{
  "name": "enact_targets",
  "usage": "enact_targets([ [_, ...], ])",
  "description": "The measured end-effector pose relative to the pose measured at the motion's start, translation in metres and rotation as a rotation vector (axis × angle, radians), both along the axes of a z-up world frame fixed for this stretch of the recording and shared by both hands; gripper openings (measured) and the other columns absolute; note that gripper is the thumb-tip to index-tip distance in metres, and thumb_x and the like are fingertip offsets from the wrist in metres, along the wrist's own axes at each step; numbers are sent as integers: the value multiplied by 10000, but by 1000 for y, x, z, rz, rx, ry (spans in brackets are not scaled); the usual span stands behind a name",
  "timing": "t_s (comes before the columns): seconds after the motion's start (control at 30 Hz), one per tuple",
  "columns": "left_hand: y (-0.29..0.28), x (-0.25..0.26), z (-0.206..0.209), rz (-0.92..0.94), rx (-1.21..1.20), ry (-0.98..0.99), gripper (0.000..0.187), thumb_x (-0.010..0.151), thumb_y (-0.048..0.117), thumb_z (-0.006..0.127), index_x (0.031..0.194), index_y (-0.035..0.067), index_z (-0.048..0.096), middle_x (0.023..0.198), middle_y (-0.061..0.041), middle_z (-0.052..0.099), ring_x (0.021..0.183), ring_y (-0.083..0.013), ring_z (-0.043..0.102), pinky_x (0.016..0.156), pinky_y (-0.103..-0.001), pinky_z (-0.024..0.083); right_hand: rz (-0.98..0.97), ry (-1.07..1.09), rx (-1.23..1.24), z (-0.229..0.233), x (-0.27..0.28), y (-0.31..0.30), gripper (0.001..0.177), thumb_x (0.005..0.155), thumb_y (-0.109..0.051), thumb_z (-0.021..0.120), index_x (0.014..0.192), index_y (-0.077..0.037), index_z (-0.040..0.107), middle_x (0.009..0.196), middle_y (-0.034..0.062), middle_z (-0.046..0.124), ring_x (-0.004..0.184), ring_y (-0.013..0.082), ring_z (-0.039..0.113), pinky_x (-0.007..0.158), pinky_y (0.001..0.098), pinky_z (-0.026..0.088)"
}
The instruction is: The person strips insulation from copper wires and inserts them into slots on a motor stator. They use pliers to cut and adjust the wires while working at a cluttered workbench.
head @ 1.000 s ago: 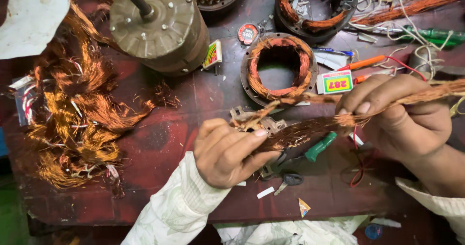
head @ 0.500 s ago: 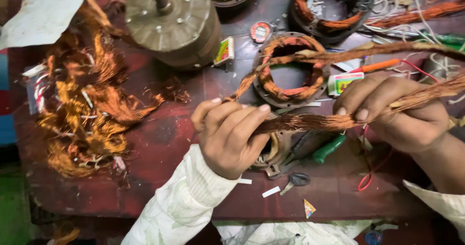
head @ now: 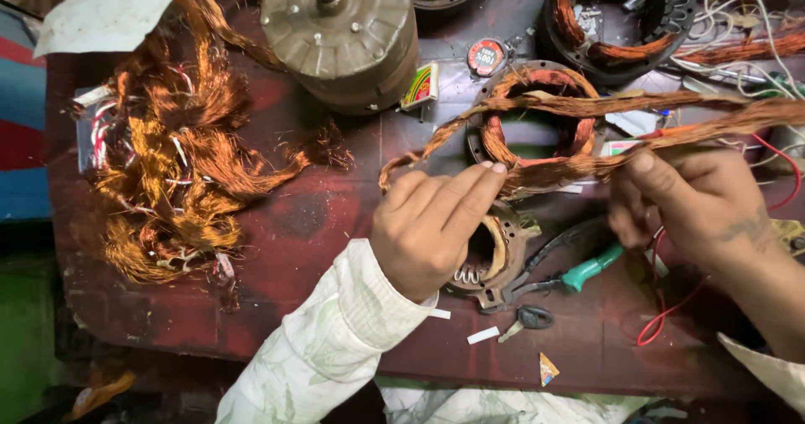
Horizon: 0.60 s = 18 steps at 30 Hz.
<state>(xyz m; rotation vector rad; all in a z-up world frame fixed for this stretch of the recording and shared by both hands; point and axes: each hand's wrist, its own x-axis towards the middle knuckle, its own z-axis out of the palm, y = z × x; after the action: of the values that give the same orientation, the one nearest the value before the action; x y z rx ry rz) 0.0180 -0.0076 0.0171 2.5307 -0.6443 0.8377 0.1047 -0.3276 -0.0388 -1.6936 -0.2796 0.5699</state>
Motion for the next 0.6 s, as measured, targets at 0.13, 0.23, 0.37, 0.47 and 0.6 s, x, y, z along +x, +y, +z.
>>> enact_targets([
  [0.13,2,-1,2,31,-5,15,385,920,14,656,1304,-5,681,1185,-90,727,904,-194,667,824,-349,474,251,-554,-445,3,-14,6,296,950,-324,729,788,-79,766,674,38,639,596,170,612,553,340,497],
  [0.23,4,-1,6,-1,29,40,368,933,79,666,1293,7,693,1187,-78,724,900,-190,660,824,-349,469,478,-1434,-405,23,-24,24,304,902,-368,821,831,-101,695,734,34,639,671,231,635,612,407,489],
  [0.37,3,-3,5,-47,60,58,363,927,113,651,1275,26,707,1194,-72,725,927,-201,663,863,-357,464,362,-1820,-361,61,-31,40,266,848,-187,836,1086,-100,756,1017,27,743,924,228,711,825,421,556],
  [0.47,-1,-3,4,-63,59,53,349,937,105,654,1275,40,711,1196,-60,725,932,-208,662,884,-359,460,260,-1747,-410,68,-26,59,317,870,-211,806,1152,-82,738,1127,69,727,1045,254,672,934,446,487],
  [0.6,-4,-2,3,-48,9,71,364,907,78,667,1267,68,715,1188,-44,726,938,-214,667,889,-366,459,221,-1563,-510,59,-22,75,355,912,-224,766,1192,-7,739,1116,121,742,996,255,693,946,437,470],
])
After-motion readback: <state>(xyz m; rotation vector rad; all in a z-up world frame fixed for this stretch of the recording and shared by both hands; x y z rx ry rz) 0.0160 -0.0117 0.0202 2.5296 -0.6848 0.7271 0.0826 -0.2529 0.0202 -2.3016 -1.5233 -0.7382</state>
